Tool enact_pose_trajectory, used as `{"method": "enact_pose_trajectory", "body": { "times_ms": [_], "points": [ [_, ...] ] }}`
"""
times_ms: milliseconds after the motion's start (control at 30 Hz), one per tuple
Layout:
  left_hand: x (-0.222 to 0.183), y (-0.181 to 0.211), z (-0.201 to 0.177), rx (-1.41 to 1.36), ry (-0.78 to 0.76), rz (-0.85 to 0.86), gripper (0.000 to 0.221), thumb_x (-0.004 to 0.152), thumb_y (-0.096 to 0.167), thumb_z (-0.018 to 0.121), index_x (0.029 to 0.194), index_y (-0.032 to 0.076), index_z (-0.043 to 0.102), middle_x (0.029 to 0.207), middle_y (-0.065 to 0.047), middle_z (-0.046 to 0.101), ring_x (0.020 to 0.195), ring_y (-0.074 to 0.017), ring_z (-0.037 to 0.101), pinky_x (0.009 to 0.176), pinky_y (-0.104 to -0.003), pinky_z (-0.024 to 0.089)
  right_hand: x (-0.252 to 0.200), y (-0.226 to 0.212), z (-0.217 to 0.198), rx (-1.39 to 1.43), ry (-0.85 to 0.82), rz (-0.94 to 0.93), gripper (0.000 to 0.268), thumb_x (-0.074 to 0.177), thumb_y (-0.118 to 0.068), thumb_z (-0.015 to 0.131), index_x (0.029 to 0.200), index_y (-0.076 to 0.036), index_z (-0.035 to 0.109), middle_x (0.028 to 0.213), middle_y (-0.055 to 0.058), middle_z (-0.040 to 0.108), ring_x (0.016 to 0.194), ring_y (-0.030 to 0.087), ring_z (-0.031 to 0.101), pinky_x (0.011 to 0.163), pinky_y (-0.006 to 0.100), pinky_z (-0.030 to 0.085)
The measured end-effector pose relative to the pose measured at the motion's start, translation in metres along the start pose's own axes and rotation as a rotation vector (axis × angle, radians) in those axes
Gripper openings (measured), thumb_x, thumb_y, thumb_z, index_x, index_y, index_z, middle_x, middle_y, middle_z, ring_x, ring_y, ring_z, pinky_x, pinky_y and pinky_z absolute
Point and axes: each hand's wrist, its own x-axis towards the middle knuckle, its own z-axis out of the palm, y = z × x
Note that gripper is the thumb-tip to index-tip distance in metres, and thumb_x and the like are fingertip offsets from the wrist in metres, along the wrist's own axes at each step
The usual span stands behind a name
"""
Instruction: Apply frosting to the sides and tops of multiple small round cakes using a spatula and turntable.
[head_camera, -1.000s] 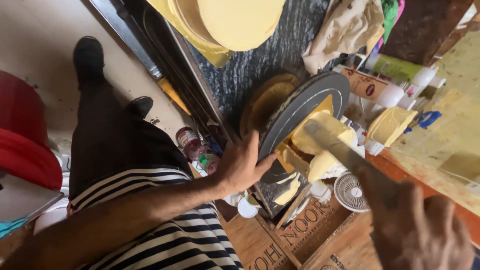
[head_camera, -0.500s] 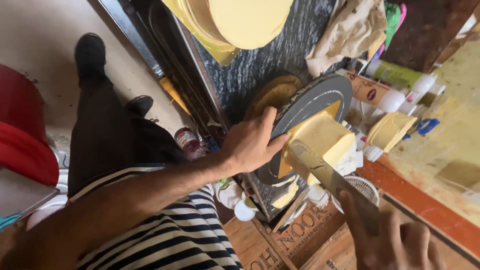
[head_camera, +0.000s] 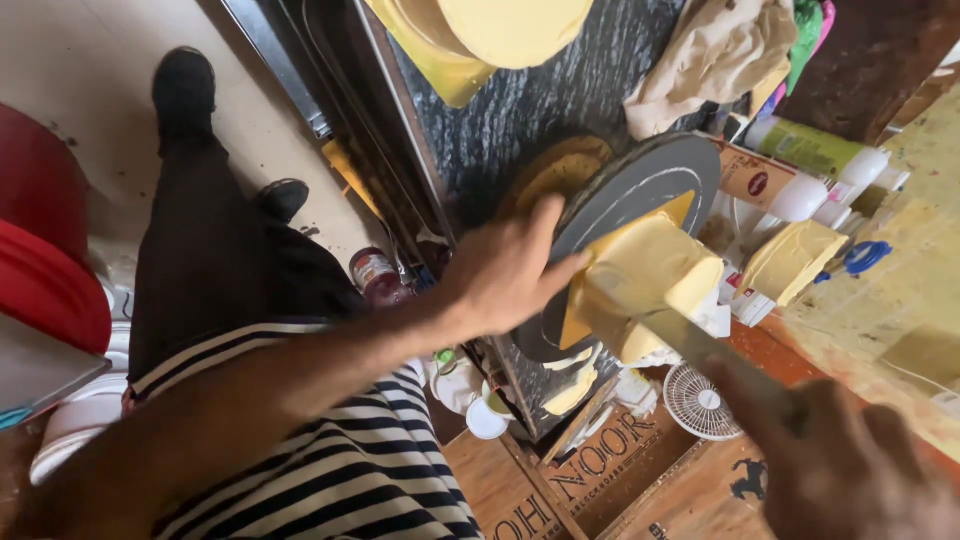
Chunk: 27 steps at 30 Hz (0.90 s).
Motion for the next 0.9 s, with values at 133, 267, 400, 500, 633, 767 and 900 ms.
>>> {"method": "enact_pose_trajectory", "body": {
  "times_ms": [133,267,400,500,633,767,900],
  "points": [
    [0.065,0.035,-0.022,0.151,-0.064,-0.081,0.058,0.095,0.048,0.062,0.12,-0.003,0.048,0.079,-0.015,0.069,0.049,-0.0233,0.068,0.034,-0.036,0.054,-0.031,-0.033,0.002,-0.206,0.076,-0.075,0.06,0.088,-0.013,0.061,0.142,-0.04,0.059,0.088,0.006,0.06,0.064,0.021,0.052,0.054,0.035,0.053],
    [0.063,0.042,-0.024,0.281,0.036,-0.087,0.064,0.094,0.055,0.066,0.116,-0.002,0.05,0.08,-0.015,0.07,0.062,-0.0297,0.071,0.048,-0.043,0.056,-0.059,-0.049,0.05,-0.308,0.308,-0.091,0.055,0.089,-0.012,0.06,0.138,-0.035,0.067,0.097,0.005,0.064,0.061,0.016,0.044,0.052,0.029,0.048],
    [0.018,0.017,-0.014,0.165,0.155,0.022,0.057,0.096,0.045,0.068,0.125,-0.002,0.051,0.099,-0.022,0.073,0.086,-0.0372,0.073,0.07,-0.046,0.057,-0.097,-0.056,0.14,0.127,0.42,0.151,0.051,0.085,-0.019,0.061,0.134,-0.035,0.065,0.111,0.007,0.067,0.085,0.026,0.062,0.064,0.038,0.054],
    [-0.008,-0.005,-0.008,0.134,0.115,-0.027,0.05,0.099,0.038,0.066,0.128,0.001,0.052,0.108,-0.024,0.074,0.099,-0.0386,0.072,0.081,-0.046,0.056,-0.147,-0.103,0.298,0.603,0.521,0.493,0.051,0.093,-0.016,0.055,0.144,-0.026,0.058,0.117,0.011,0.065,0.091,0.028,0.065,0.072,0.042,0.055],
    [-0.016,0.001,-0.018,0.172,0.034,-0.119,0.044,0.097,0.037,0.069,0.123,0.002,0.059,0.106,-0.016,0.077,0.096,-0.0257,0.077,0.082,-0.042,0.06,-0.152,-0.222,0.372,1.336,0.626,0.961,0.053,0.104,-0.01,0.047,0.157,-0.014,0.049,0.125,0.017,0.063,0.099,0.031,0.068,0.084,0.046,0.056],
    [-0.032,0.005,-0.011,-0.036,-0.07,-0.357,0.048,0.094,0.034,0.07,0.128,0.003,0.057,0.11,-0.011,0.071,0.092,-0.0195,0.071,0.071,-0.043,0.06,-0.067,-0.383,0.406,1.249,0.131,1.073,0.086,0.081,-0.005,0.065,0.162,-0.018,0.039,0.12,0.031,0.055,0.098,0.048,0.062,0.083,0.057,0.052],
    [-0.036,0.011,-0.005,-0.054,0.073,-0.463,0.051,0.091,0.036,0.069,0.134,0.011,0.057,0.117,-0.009,0.07,0.093,-0.0198,0.07,0.072,-0.043,0.059,-0.039,-0.514,0.367,1.582,0.187,1.131,0.088,0.081,-0.006,0.065,0.162,-0.023,0.034,0.113,0.036,0.051,0.09,0.052,0.059,0.081,0.055,0.053]
  ]
}}
